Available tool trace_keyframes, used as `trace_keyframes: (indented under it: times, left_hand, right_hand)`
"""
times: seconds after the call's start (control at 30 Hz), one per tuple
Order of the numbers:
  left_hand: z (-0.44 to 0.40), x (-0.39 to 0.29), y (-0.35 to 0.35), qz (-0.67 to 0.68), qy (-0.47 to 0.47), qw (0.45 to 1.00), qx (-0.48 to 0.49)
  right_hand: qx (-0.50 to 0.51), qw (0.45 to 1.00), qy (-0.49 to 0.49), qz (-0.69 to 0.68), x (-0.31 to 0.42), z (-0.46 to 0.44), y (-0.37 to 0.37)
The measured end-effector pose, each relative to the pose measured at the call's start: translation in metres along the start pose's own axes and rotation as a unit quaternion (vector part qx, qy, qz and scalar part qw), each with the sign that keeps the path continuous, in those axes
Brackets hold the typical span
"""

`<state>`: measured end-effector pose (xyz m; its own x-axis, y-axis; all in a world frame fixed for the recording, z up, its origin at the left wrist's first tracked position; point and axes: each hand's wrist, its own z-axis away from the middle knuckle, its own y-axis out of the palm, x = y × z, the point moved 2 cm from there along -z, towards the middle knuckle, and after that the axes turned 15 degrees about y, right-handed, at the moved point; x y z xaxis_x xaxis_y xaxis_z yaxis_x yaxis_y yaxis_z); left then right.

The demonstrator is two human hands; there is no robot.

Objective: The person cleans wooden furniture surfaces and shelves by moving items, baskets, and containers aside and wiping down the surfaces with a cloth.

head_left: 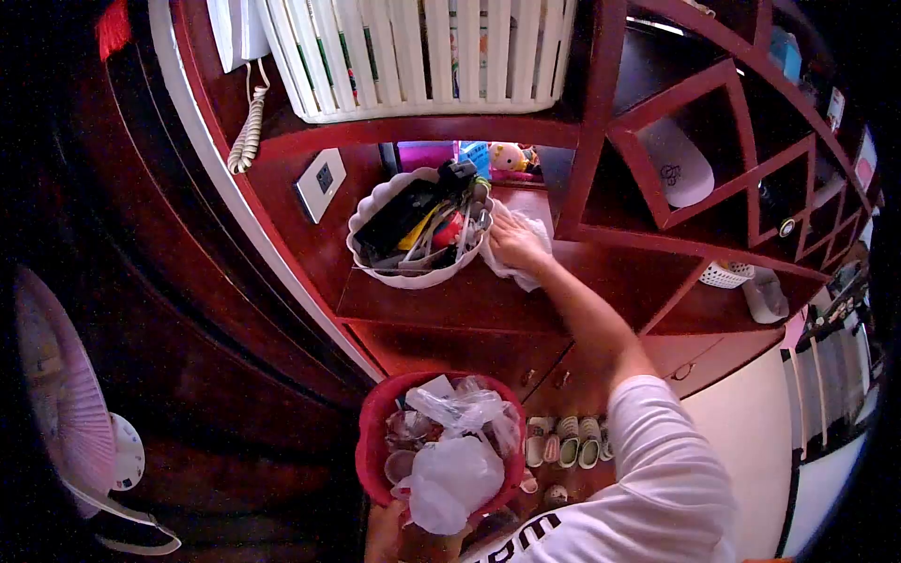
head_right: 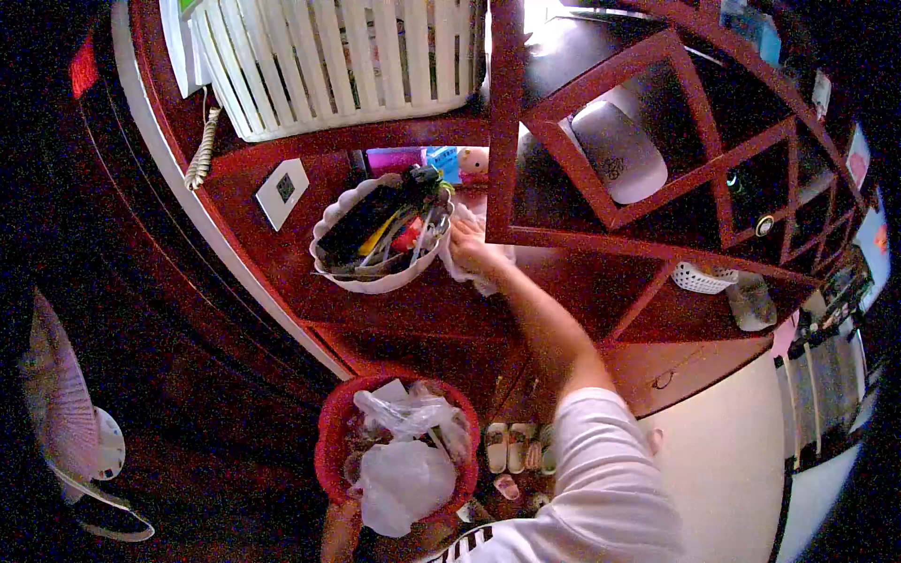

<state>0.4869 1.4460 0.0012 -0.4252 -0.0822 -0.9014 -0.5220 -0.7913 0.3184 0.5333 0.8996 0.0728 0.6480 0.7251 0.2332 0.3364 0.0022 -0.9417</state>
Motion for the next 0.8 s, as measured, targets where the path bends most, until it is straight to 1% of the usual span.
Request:
trace_keyframes:
  times: [0.03,0.07,0.1,0.13,0.17,0.2,0.23,0.27,0.3,0.33,0.37,0.4,0.43,0.47,0.5,0.53,0.57,0.6,0.63,0.7,0.73,0.77,0.8]
  left_hand:
    - [-0.002,-0.003,0.001,0.000,0.004,1.000,-0.006]
    - [-0.003,-0.004,0.000,0.002,0.004,1.000,-0.006]
    - [-0.002,-0.003,-0.003,-0.023,-0.015,1.000,-0.011]
    - [-0.002,-0.003,-0.006,-0.049,-0.034,0.998,-0.016]
    - [-0.001,-0.002,-0.005,-0.048,-0.033,0.998,-0.018]
    - [-0.002,-0.003,-0.003,-0.028,-0.012,0.999,-0.016]
    - [-0.001,-0.003,-0.003,-0.010,0.009,1.000,-0.013]
    - [0.000,-0.001,-0.004,-0.011,0.006,1.000,-0.014]
    - [0.000,0.000,-0.005,-0.001,0.009,1.000,-0.002]
    - [-0.001,-0.001,-0.007,0.009,0.013,1.000,0.011]
    - [-0.002,-0.003,-0.006,0.008,0.010,1.000,0.014]
    - [-0.005,-0.005,-0.003,-0.026,-0.006,1.000,-0.008]
    - [-0.004,-0.006,-0.001,-0.060,-0.025,0.997,-0.030]
    - [-0.003,-0.005,0.002,-0.056,-0.032,0.997,-0.029]
    - [-0.004,-0.005,0.005,-0.042,-0.009,0.999,-0.022]
    - [-0.005,-0.005,0.006,-0.029,0.015,0.999,-0.016]
    - [-0.006,-0.003,0.004,-0.028,0.011,0.999,-0.016]
    - [-0.006,-0.001,0.002,-0.034,0.030,0.999,0.007]
    - [-0.005,0.000,0.001,-0.039,0.047,0.998,0.031]
    - [-0.001,0.000,0.003,-0.045,0.029,0.998,0.018]
    - [0.001,0.002,0.004,-0.053,0.019,0.998,0.006]
    - [0.002,0.007,0.005,-0.047,0.013,0.999,0.002]
    - [0.001,0.015,0.005,-0.014,0.038,0.999,-0.007]
  right_hand:
    - [0.059,0.997,-0.047,-0.005,-0.016,0.005,0.002]
    - [0.059,0.997,-0.048,-0.003,-0.036,0.005,0.004]
    - [0.041,0.991,0.046,-0.123,-0.060,0.002,0.008]
    - [0.057,0.979,0.124,-0.154,-0.060,0.007,-0.007]
    - [0.067,0.958,0.204,-0.189,-0.059,0.012,-0.023]
    - [0.070,0.931,0.280,-0.221,-0.056,0.019,-0.041]
    - [0.078,0.919,0.298,-0.248,-0.046,0.023,-0.038]
    - [0.085,0.904,0.315,-0.275,-0.036,0.027,-0.034]
    - [-0.019,0.963,0.223,-0.148,-0.031,0.021,-0.014]
    - [-0.122,0.985,0.124,-0.015,-0.025,0.015,0.007]
    - [-0.219,0.968,0.019,0.120,-0.012,0.016,0.018]
    - [-0.104,0.992,0.038,0.066,0.014,0.041,0.003]
    - [0.006,0.997,0.072,0.012,0.041,0.068,-0.012]
    - [0.029,0.998,0.051,0.008,0.054,0.099,-0.031]
    - [0.050,0.998,0.027,0.003,0.061,0.118,-0.041]
    - [-0.031,0.999,-0.011,0.019,0.044,0.124,-0.031]
    - [-0.111,0.992,-0.046,0.032,0.020,0.132,-0.023]
    - [-0.155,0.986,-0.038,0.050,0.008,0.144,-0.055]
    - [-0.175,0.984,-0.004,0.038,-0.018,0.144,-0.056]
    - [-0.213,0.975,0.063,0.011,-0.070,0.145,-0.056]
    - [-0.250,0.954,0.137,0.093,-0.099,0.132,-0.037]
    - [-0.244,0.956,0.132,0.097,-0.087,0.132,-0.042]
    - [-0.222,0.952,0.157,0.143,-0.071,0.132,-0.040]
